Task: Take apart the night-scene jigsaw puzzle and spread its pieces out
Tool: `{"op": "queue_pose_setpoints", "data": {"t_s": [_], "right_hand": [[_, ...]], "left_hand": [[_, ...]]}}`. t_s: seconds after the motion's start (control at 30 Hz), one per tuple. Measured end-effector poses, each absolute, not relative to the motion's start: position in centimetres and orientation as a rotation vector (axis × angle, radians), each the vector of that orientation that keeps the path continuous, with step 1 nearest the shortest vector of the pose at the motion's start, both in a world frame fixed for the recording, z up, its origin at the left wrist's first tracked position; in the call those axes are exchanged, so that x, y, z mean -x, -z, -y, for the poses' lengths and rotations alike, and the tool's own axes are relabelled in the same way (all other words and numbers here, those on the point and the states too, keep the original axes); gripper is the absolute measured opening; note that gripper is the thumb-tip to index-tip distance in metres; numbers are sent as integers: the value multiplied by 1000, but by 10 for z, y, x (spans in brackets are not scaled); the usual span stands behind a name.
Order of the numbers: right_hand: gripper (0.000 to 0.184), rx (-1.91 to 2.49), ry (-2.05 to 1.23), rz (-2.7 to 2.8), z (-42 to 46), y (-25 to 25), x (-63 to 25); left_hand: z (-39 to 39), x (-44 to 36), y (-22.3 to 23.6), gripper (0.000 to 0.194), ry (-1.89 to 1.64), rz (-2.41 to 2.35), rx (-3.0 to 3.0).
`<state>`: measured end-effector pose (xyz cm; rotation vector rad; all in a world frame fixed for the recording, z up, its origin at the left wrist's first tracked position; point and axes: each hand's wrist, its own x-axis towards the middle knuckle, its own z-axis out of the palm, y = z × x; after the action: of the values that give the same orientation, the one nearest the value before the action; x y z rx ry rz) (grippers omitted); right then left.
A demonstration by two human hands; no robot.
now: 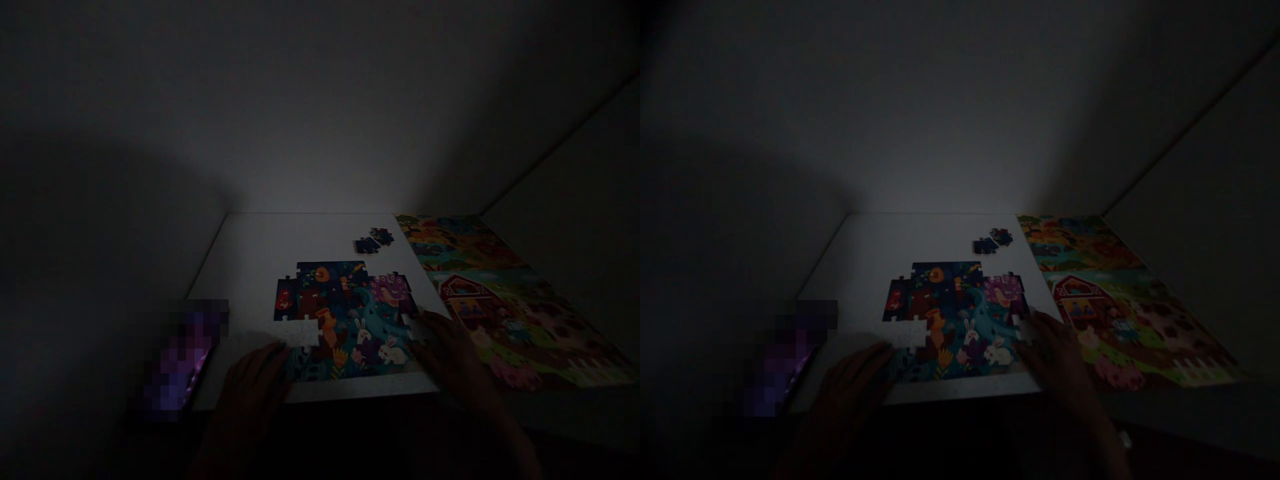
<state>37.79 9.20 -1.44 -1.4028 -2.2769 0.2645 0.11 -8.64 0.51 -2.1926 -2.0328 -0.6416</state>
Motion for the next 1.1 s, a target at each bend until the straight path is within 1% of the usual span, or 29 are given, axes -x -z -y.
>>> {"op": "queue_pose_setpoints", "data": {"t_s": [0.2, 0.43, 0.6, 0.67, 0.9, 1.1], "right_hand": [[50, 1397, -298, 2274, -90, 12, -376], [45, 1398, -446, 2260, -85, 3, -381], [54, 1395, -628, 2286, -78, -1, -395], [53, 1425, -695, 2267, -75, -3, -398], [40, 1435, -846, 2234, -74, -20, -395], [38, 1414, -972, 2172, -73, -31, -389]], "left_hand": [[85, 6, -7, 40, 595, 2057, 2246], [80, 11, -2, 44, 556, 2172, 2267], [81, 19, -1, 50, 502, 2101, 2307], [81, 21, -3, 48, 510, 2115, 2285], [76, 21, -3, 39, 542, 2136, 2261], [73, 23, 2, 41, 647, 2132, 2275]]}}
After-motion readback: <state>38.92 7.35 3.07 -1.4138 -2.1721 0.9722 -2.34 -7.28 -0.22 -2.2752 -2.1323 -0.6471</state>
